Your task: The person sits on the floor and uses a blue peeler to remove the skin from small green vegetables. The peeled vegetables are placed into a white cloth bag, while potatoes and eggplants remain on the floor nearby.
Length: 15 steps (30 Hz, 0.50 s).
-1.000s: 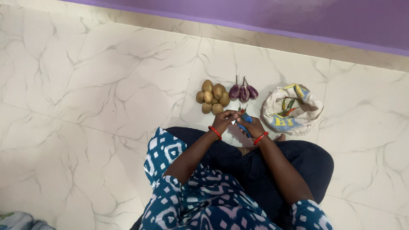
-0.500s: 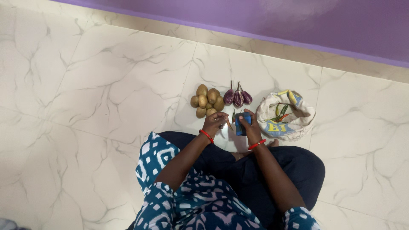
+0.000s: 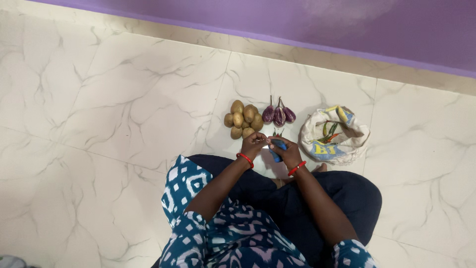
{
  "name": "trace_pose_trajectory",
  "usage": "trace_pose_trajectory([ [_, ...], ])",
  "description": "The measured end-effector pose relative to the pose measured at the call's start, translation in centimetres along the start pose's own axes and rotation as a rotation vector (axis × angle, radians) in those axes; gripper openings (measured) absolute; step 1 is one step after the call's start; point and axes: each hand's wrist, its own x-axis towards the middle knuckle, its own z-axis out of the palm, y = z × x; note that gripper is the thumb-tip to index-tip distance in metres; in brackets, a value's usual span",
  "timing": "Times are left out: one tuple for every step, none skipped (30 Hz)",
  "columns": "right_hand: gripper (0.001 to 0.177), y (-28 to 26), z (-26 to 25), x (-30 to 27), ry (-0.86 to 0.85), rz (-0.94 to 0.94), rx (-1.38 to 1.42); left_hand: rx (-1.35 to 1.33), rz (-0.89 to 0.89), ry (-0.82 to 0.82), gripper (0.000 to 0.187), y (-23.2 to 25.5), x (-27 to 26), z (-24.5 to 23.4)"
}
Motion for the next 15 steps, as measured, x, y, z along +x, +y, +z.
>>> trace_pose_trajectory([
  [0.033, 0.1, 0.0, 0.1, 0.024, 0.03, 0.027, -0.013, 0.0, 0.01, 0.018, 0.0, 0.1, -0.1],
  [0.032, 0.1, -0.1, 0.1, 0.048, 0.061, 0.055, -0.025, -0.001, 0.02, 0.016, 0.0, 0.3, -0.1],
  [0.03, 0.2, -0.1, 0.1, 0.075, 0.092, 0.085, -0.036, -0.003, 0.028, 0.015, -0.1, 0.4, -0.3],
  [0.03, 0.3, -0.1, 0.2, 0.076, 0.093, 0.081, -0.062, 0.011, 0.009, 0.014, -0.1, 0.6, -0.4],
  [0.03, 0.4, -0.1, 0.1, 0.079, 0.096, 0.077, -0.088, 0.022, -0.01, 0.013, -0.2, 0.6, -0.6],
  [0.03, 0.5, -0.1, 0.0, 0.082, 0.1, 0.074, -0.114, 0.033, -0.029, 0.012, -0.2, 0.7, -0.8],
  [0.031, 0.6, -0.1, -0.1, 0.046, 0.108, 0.12, -0.116, 0.021, -0.009, 0.013, -0.2, 0.7, -0.9],
  [0.033, 0.6, -0.2, -0.2, 0.01, 0.116, 0.165, -0.118, 0.009, 0.011, 0.013, -0.2, 0.8, -1.0],
  [0.035, 0.6, -0.3, -0.2, -0.031, 0.125, 0.208, -0.123, -0.001, 0.035, 0.014, -0.2, 0.7, -1.1],
  [0.035, 0.7, -0.4, -0.3, -0.037, 0.14, 0.223, -0.136, -0.005, 0.032, 0.014, -0.1, 0.6, -1.1],
  [0.035, 0.7, -0.6, -0.3, -0.044, 0.155, 0.237, -0.15, -0.009, 0.029, 0.014, 0.0, 0.5, -1.1],
  [0.035, 0.7, -0.7, -0.3, -0.05, 0.169, 0.251, -0.164, -0.012, 0.026, 0.015, 0.3, 0.3, -1.0],
  [0.035, 0.7, -0.8, -0.2, -0.033, 0.161, 0.255, -0.215, -0.022, -0.014, 0.015, 0.6, 0.1, -1.0],
  [0.034, 0.7, -0.9, -0.2, -0.017, 0.152, 0.259, -0.266, -0.033, -0.055, 0.016, 1.0, -0.1, -0.9],
  [0.034, 0.8, -1.0, -0.2, 0.001, 0.144, 0.264, -0.316, -0.045, -0.096, 0.017, 1.3, -0.3, -0.8],
])
